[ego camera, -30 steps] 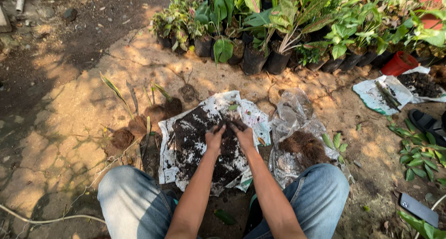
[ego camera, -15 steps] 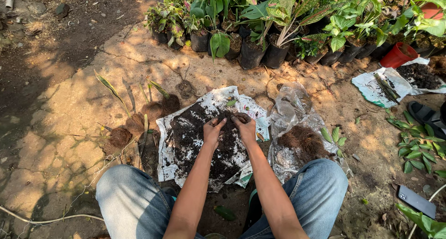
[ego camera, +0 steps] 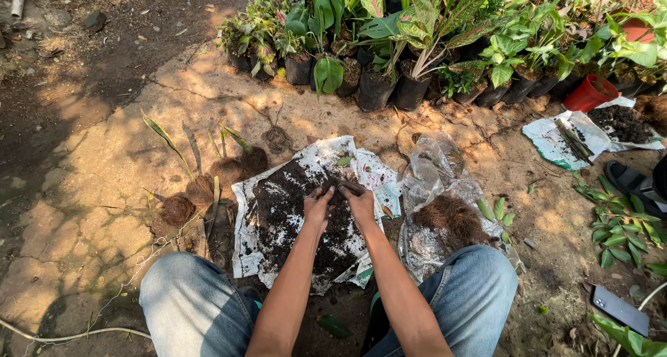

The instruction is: The person sits on the ground and mixes dark soil with fibrous material by hand on a plastic sheet, kneading and turning the mixture. They then pick up a knife and cut plant stems or root pieces into the mixture while continuing to work the soil by hand.

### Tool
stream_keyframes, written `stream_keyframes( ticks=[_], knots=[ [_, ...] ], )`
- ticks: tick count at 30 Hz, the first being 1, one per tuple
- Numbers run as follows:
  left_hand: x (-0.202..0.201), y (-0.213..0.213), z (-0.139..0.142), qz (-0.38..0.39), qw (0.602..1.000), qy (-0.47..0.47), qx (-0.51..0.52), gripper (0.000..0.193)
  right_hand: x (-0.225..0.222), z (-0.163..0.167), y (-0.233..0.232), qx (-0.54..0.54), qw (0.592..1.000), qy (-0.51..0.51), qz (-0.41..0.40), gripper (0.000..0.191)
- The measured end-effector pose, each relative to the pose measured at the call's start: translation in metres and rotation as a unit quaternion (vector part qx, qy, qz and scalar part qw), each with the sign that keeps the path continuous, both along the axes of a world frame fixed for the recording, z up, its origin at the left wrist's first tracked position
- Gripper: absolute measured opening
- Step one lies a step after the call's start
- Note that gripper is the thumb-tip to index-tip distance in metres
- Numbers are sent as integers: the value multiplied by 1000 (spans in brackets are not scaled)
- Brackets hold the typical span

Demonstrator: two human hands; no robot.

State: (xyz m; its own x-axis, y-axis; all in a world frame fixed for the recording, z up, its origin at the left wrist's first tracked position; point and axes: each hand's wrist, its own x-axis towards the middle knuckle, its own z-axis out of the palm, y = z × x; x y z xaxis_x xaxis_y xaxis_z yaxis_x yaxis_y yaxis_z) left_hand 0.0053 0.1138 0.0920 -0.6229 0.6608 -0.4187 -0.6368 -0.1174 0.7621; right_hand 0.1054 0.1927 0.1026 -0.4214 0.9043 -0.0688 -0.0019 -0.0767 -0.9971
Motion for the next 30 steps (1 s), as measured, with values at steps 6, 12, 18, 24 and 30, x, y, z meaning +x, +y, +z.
stream_keyframes(
  ticks=[6,12,18,24,30],
  knots=[
    [-10,1,16,3,999,27,33,38,0,6,-1,31,997,-36,65,37],
    [-7,2,12,-1,999,16,29,26,1,5,-3,51,996,-73,11,30],
    [2,3,-1,49,999,6,22,18,3,-3,-9,51,997,-58,1,23],
    [7,0,-1,47,999,3,23,19,7,-5,-10,90,995,-31,15,22],
    [3,3,13,68,995,-42,54,26,-3,8,-11,89,995,-37,28,34]
  ],
)
